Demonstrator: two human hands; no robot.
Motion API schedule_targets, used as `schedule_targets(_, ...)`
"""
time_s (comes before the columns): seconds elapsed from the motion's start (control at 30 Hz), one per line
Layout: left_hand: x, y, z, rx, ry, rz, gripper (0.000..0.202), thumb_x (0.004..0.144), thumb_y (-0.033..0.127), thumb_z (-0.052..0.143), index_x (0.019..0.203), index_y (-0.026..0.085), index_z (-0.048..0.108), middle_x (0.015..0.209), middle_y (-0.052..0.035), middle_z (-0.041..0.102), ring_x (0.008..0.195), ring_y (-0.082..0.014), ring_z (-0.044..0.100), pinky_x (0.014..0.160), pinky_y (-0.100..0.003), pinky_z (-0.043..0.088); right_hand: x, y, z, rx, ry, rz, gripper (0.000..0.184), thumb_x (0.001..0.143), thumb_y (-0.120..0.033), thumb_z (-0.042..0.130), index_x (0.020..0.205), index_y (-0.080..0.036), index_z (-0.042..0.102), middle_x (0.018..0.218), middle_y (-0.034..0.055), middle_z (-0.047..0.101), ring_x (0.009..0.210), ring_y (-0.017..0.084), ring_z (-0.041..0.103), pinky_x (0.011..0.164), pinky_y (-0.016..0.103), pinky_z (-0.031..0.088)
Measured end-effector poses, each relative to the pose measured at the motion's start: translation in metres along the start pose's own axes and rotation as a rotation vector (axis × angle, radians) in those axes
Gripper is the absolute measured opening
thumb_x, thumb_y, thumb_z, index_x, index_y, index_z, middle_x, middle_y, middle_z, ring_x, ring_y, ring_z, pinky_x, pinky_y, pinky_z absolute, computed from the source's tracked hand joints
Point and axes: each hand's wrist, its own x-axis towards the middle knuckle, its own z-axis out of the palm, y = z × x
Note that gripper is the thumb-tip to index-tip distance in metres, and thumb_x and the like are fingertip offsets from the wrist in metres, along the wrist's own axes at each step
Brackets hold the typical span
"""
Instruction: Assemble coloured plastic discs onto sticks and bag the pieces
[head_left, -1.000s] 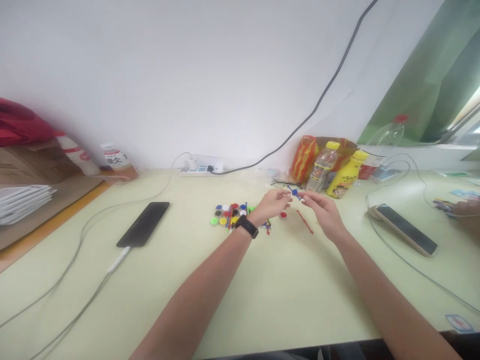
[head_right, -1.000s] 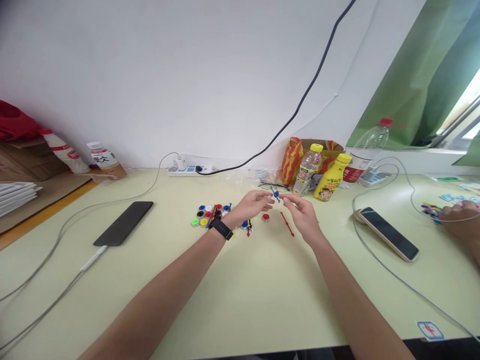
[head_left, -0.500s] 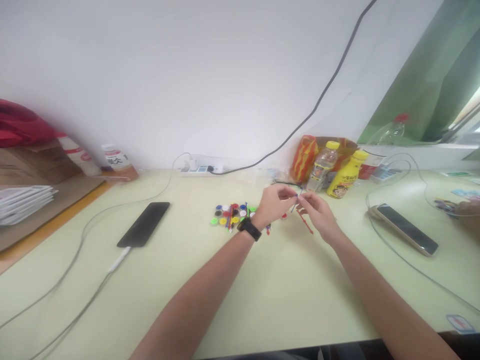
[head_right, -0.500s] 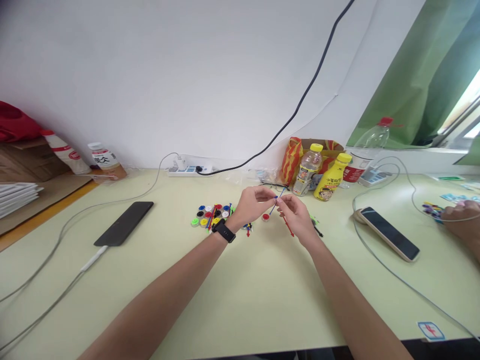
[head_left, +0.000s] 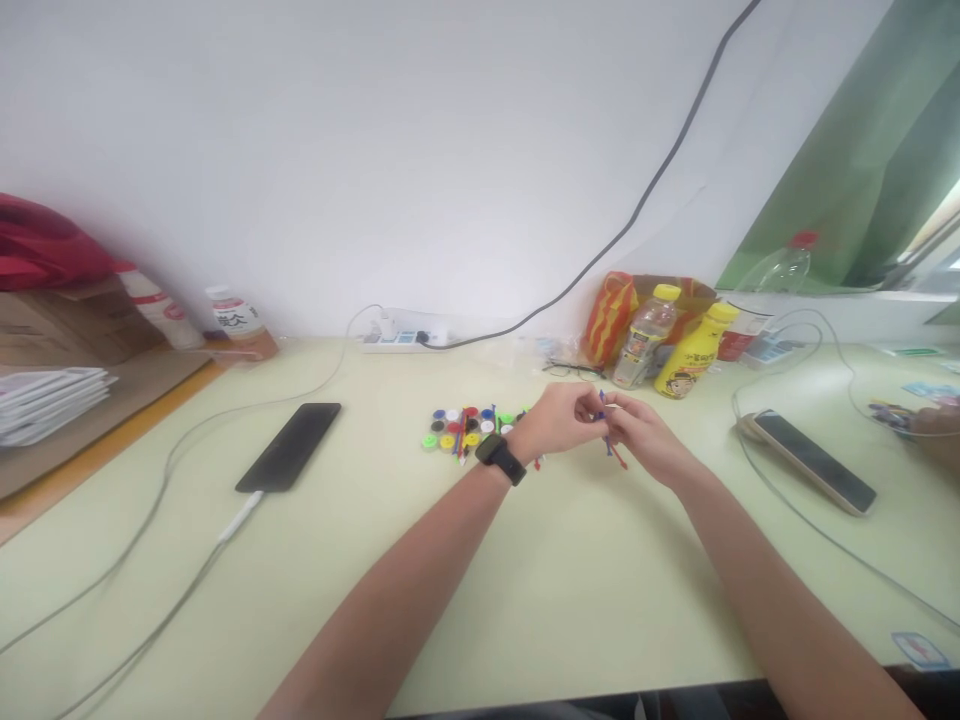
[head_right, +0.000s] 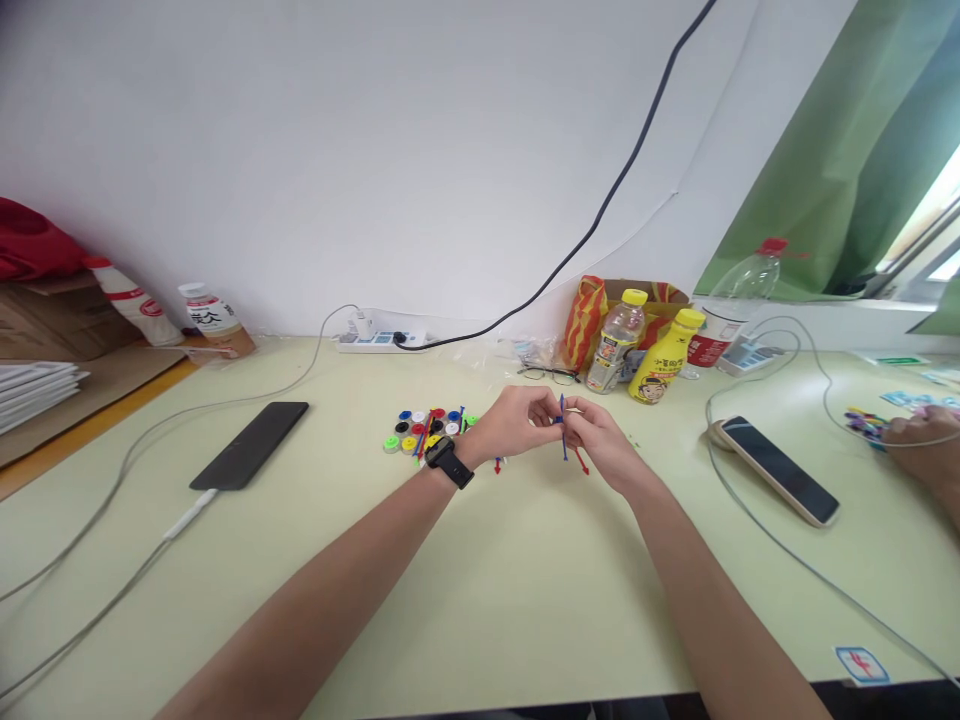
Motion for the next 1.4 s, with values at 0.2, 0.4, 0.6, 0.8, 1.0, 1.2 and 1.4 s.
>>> schedule_targets(0.2,-0.001,-0.001,-0.002,-0.026,-0.001,-0.029,0.013,0.089,0.026,0.066,0.096,0.015,0.067,0.083,-0.0031,0.072,0.072,-0.0136,0.068,0.066,-0.023,0.052,0.0,0.001,-0.005,-0.163,0.018,-0.065,0.037,0.086,-0.043,0.063,0.115,-0.021,0.064,0.07,-0.0017,0.058,0.059,0.015,0.048,0.056,0.028,0.039)
schedule_targets(0.4,-0.004,-0.002,0.008,0.273,-0.1,-0.033,0.008,0.086,0.025,0.073,0.086,0.017,0.072,0.089,-0.0048,0.075,0.084,-0.0195,0.069,0.078,-0.03,0.052,0.013,0.025,-0.031,-0.95,0.272,-0.168,0.038,0.087,-0.041,0.06,0.119,-0.022,0.07,0.084,0.0056,0.075,0.072,0.024,0.063,0.07,0.036,0.045)
schedule_targets(0.6,-0.013,-0.013,0.023,0.623,-0.161,0.021,0.01,0.09,0.024,0.068,0.099,0.022,0.073,0.095,-0.0035,0.075,0.098,-0.0257,0.066,0.091,-0.039,0.046,0.014,0.03,-0.066,-1.212,0.314,-0.166,0.036,0.089,-0.052,0.059,0.111,-0.025,0.072,0.098,0.0059,0.076,0.081,0.025,0.068,0.073,0.037,0.047)
schedule_targets(0.8,-0.017,-0.025,0.015,0.692,-0.135,-0.02,0.014,0.095,0.019,0.062,0.101,0.021,0.073,0.096,-0.0072,0.072,0.099,-0.0279,0.064,0.09,-0.041,0.047,0.004,0.037,-0.108,-1.175,0.193,-0.062,0.033,0.082,-0.046,0.066,0.107,-0.025,0.073,0.096,0.006,0.075,0.075,0.023,0.068,0.073,0.036,0.051)
schedule_targets(1.0,-0.016,-0.024,0.008,0.578,-0.168,-0.045,0.015,0.093,0.014,0.063,0.102,0.019,0.073,0.101,-0.0076,0.071,0.1,-0.025,0.065,0.093,-0.035,0.05,0.008,0.044,-0.11,-1.146,0.242,-0.045,0.024,0.082,-0.029,0.059,0.102,-0.024,0.073,0.086,0.0057,0.076,0.072,0.022,0.068,0.068,0.034,0.049)
schedule_targets(1.2,-0.016,-0.022,0.01,0.604,-0.163,-0.052,0.019,0.095,0.019,0.062,0.11,0.019,0.073,0.104,-0.0088,0.071,0.1,-0.0262,0.065,0.093,-0.037,0.051,0.013,0.045,-0.102,-1.252,0.263,-0.01,0.016,0.084,-0.031,0.063,0.097,-0.025,0.071,0.081,0.0043,0.074,0.071,0.022,0.066,0.063,0.032,0.041)
schedule_targets(1.4,-0.016,-0.025,0.012,0.65,-0.153,-0.053,0.017,0.098,0.018,0.055,0.099,0.019,0.072,0.097,-0.0085,0.071,0.097,-0.0259,0.065,0.088,-0.037,0.051,0.011,0.044,-0.095,-1.28,0.323,0.01,0.007,0.087,-0.027,0.058,0.086,-0.024,0.064,0.086,0.0059,0.074,0.074,0.022,0.064,0.063,0.032,0.038)
